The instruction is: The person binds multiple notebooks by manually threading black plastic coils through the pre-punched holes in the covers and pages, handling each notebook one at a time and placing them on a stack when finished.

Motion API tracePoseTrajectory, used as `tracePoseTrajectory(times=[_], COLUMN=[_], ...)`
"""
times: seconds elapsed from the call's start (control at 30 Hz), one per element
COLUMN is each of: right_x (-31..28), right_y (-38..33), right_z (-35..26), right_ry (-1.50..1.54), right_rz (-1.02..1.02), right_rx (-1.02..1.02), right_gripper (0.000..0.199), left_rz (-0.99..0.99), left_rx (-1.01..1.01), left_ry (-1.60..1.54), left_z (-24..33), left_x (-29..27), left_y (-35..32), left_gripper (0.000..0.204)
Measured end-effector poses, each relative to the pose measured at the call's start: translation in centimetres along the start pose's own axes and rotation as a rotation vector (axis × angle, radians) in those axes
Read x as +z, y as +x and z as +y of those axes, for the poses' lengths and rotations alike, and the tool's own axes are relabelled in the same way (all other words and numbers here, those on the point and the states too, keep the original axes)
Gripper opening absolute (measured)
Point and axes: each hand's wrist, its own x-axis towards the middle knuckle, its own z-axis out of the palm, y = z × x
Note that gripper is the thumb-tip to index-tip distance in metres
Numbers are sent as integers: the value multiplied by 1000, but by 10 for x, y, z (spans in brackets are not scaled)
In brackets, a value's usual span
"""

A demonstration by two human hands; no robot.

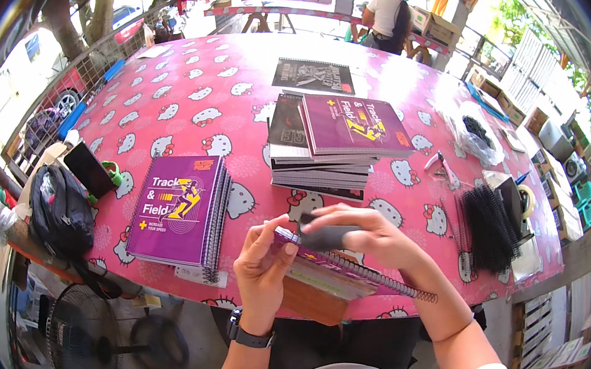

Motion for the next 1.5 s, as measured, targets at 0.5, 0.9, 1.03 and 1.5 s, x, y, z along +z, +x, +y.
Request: tracePoseTrajectory(times=[0.5,0.9,1.03,1.5], right_x=[49,55,56,56], right_y=[-67,-68,-62,-53], right_z=[-72,-58,-57,-58], right_ry=[-965,-957,-943,-1222], right_rz=[460,561,541,358], right_rx=[-224,-310,-353,-338], right_gripper=[38,25,25,36], left_rz=[-270,-188,-174,-289], left_rx=[325,224,195,410], left_ry=[405,274,237,458], left_z=[41,39,38,39], left_x=[56,62,59,51], left_y=[-1,-10,-12,-7], left_gripper=[26,24,24,25])
